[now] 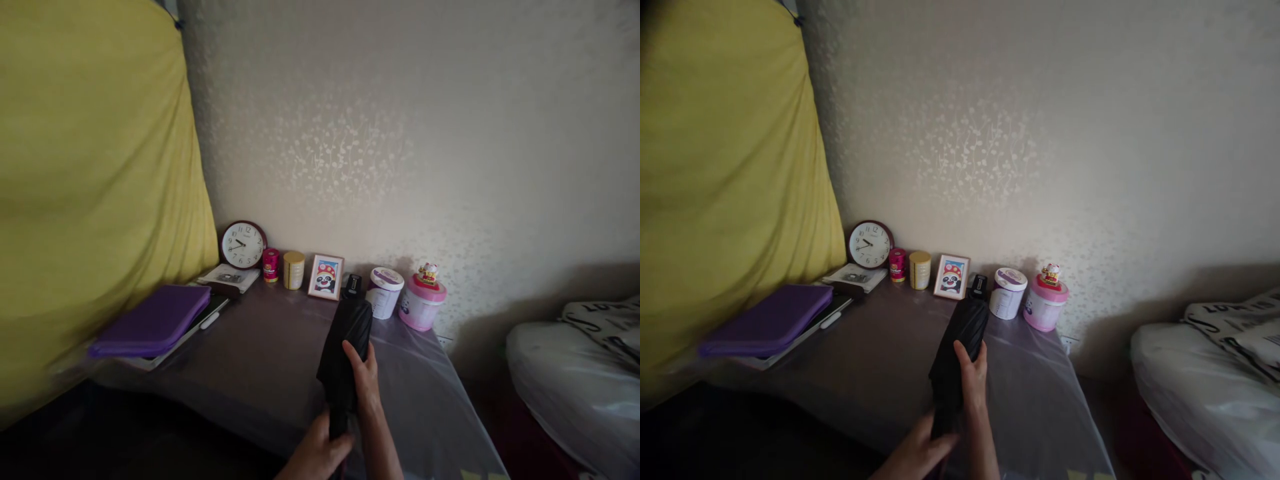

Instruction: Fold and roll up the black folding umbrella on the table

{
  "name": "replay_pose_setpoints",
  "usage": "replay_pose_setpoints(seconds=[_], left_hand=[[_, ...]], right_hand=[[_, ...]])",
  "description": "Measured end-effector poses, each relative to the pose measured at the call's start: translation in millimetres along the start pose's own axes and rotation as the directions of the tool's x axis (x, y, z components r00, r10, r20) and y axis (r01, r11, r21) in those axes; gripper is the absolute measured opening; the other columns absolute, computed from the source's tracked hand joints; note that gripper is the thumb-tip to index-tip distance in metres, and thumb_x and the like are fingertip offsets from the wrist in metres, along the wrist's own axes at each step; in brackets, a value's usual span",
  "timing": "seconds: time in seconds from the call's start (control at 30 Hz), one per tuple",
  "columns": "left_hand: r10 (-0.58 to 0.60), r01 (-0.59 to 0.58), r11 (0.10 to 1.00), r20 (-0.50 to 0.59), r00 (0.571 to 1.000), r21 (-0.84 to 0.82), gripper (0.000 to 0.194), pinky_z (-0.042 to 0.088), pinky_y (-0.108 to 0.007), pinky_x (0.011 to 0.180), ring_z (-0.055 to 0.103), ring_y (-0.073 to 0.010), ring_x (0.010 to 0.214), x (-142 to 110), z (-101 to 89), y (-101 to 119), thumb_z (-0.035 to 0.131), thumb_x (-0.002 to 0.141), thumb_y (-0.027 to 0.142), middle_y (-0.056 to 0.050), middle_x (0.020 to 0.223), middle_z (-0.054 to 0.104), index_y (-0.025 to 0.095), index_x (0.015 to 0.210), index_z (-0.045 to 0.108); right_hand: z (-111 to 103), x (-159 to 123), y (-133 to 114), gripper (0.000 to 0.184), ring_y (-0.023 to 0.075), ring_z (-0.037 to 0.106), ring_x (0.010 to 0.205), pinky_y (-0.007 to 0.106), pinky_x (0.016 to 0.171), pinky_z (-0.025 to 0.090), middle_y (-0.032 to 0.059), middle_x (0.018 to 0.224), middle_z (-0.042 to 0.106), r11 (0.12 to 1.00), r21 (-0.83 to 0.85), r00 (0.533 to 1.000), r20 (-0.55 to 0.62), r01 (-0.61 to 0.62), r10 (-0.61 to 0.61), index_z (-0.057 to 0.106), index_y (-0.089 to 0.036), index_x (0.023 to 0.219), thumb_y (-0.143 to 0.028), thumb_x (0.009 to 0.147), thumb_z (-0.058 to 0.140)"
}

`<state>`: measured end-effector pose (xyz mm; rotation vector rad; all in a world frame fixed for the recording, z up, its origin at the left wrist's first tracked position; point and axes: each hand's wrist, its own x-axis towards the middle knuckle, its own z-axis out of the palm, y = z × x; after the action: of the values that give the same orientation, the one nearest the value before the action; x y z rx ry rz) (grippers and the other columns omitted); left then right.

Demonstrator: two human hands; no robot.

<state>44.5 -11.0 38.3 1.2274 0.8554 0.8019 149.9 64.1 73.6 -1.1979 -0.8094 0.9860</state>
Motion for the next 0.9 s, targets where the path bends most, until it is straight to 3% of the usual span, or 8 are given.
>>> replay_pose_setpoints(seconds=[0.1,0.17,0.3,0.4,0.5,0.63,0.73,0.9], left_hand=[[-0.084,0.167,0.913,0.228,0.97,-0.373,0.036,0.027,-0.019,0.043,0.034,-0.0048,0.037,-8,3.8,12,0.052,0.067,0.048,0.008,0.049,0.04,0.017,0.085,0.051],[-0.106,0.196,0.891,0.232,0.967,-0.409,0.031,0.022,-0.018,0.04,0.028,-0.0032,0.034,-9,9.1,13,0.053,0.066,0.045,0.01,0.047,0.038,0.018,0.079,0.049],[-0.105,0.109,0.975,0.034,0.994,-0.193,0.021,0.03,-0.021,0.043,0.039,-0.0077,0.036,0,15.8,0,0.053,0.066,0.038,0.007,0.04,0.041,0.018,0.065,0.05],[0.08,-0.083,0.997,-0.229,0.97,-0.006,0.031,0.041,-0.026,0.067,0.058,-0.018,0.074,7,12.1,-14,0.058,0.064,0.032,-0.004,0.073,0.062,0.017,0.091,0.055],[0.139,-0.081,0.983,-0.374,0.917,0.165,0.049,0.038,-0.029,0.08,0.055,-0.023,0.095,7,4.8,-17,0.059,0.063,0.03,-0.01,0.096,0.061,0.015,0.109,0.048],[-0.017,0.018,1.0,-0.082,0.997,0.015,0.027,0.037,-0.024,0.057,0.052,-0.0132,0.055,-3,-0.6,-2,0.057,0.066,0.038,0.001,0.058,0.054,0.018,0.084,0.054],[-0.115,0.151,0.97,0.188,0.975,-0.189,0.034,0.031,-0.022,0.046,0.036,-0.0077,0.036,-8,1.0,8,0.05,0.065,0.05,0.008,0.042,0.038,0.018,0.077,0.051],[-0.144,0.157,0.981,0.105,0.984,-0.119,0.029,0.031,-0.022,0.045,0.037,-0.0076,0.036,-2,6.6,-2,0.051,0.066,0.046,0.006,0.038,0.039,0.018,0.061,0.048]], right_hand=[[-3,-9,-10,0.065,0.0218,0.063,0.081,0.03,0.066,0.051,0.0031,0.095,0.066,0.985,0.132,0.99,0.092,-0.114,0.102,0.048,-0.021,0.119,-0.05,0.063,0.064],[-3,-14,-16,0.067,0.0214,0.063,0.078,0.03,0.065,0.051,0.0033,0.094,0.066,0.984,0.134,0.987,0.125,-0.121,0.104,0.047,-0.021,0.121,-0.049,0.063,0.065],[-1,-13,-19,0.069,0.0204,0.062,0.082,0.028,0.068,0.05,0.0018,0.098,0.066,1.0,0.009,0.996,0.091,-0.023,0.022,0.045,-0.023,0.123,-0.046,0.061,0.068],[2,-9,-13,0.071,0.0205,0.058,0.092,0.027,0.076,0.047,0.0027,0.104,0.063,0.991,-0.095,0.996,-0.006,0.093,-0.094,0.044,-0.022,0.123,-0.044,0.061,0.069],[5,-7,-9,0.069,0.021,0.057,0.094,0.027,0.078,0.046,0.0035,0.104,0.063,0.983,-0.136,0.988,-0.072,0.125,-0.136,0.046,-0.02,0.12,-0.044,0.06,0.069],[4,-14,-14,0.06,0.0214,0.061,0.081,0.03,0.069,0.049,0.0024,0.09,0.066,1.0,-0.002,1.0,-0.002,-0.004,0.004,0.051,-0.02,0.114,-0.047,0.062,0.066],[2,-23,-22,0.055,0.0212,0.063,0.081,0.031,0.068,0.051,0.0025,0.093,0.066,0.986,0.137,0.992,0.095,-0.1,0.087,0.053,-0.022,0.112,-0.05,0.066,0.061],[3,-22,-26,0.062,0.0222,0.063,0.084,0.03,0.068,0.052,0.0034,0.093,0.066,0.989,0.116,0.992,0.096,-0.094,0.083,0.053,-0.02,0.113,-0.048,0.06,0.067]])
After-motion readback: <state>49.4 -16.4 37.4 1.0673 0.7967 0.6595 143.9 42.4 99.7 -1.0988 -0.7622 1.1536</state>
